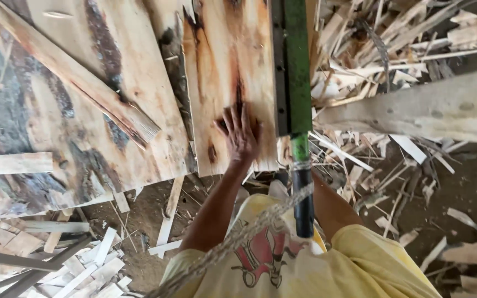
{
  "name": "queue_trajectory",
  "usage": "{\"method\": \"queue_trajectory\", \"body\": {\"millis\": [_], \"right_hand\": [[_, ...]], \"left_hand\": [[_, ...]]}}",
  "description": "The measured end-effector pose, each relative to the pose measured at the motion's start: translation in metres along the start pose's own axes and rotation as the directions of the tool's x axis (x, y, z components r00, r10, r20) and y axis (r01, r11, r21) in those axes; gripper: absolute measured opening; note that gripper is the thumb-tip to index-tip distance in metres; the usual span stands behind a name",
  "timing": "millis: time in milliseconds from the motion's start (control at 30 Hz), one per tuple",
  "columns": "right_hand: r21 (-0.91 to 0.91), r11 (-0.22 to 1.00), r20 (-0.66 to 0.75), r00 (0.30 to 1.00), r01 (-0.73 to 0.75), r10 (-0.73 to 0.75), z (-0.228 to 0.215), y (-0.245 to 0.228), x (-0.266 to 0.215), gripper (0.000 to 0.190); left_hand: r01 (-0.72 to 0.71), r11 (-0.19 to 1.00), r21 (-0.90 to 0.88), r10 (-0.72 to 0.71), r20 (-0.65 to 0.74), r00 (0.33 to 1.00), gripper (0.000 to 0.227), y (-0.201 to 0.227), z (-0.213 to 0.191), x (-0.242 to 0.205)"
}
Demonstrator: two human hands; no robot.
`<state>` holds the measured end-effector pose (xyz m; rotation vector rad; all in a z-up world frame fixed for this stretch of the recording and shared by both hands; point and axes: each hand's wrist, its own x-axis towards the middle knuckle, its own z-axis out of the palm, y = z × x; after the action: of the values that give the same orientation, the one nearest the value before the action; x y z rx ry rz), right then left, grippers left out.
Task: Peeling and handling thin strips of wood veneer from a rotating log or machine in a workshop.
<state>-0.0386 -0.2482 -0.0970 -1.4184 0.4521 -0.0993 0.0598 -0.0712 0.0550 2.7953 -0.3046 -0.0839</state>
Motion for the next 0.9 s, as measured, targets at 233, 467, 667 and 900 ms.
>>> {"method": "queue_trajectory", "body": {"millis": [233,467,667,900], "right_hand": [[-0.17,0.985,-0.035,0.999,0.016,-0.022,0.001,-0.028,-0.003,0.035],[-0.358,0.934,-0.095,0.994,0.025,-0.063,-0.019,0.012,-0.029,0.029],[-0.542,0.835,-0.089,0.981,0.098,-0.173,-0.057,0.0,-0.033,0.025],[-0.732,0.666,-0.087,0.949,0.146,-0.304,-0.093,-0.074,-0.048,0.02]], "left_hand": [[0.027,0.999,-0.034,-0.027,0.002,1.0,0.077,0.004,0.0,0.001],[-0.006,0.998,-0.065,0.004,-0.029,1.0,0.077,0.005,-0.004,0.001],[-0.01,0.996,-0.092,0.005,-0.059,0.998,0.075,0.005,-0.011,-0.001],[-0.008,0.998,-0.059,0.006,-0.028,1.0,0.077,-0.003,0.009,-0.003]]}}
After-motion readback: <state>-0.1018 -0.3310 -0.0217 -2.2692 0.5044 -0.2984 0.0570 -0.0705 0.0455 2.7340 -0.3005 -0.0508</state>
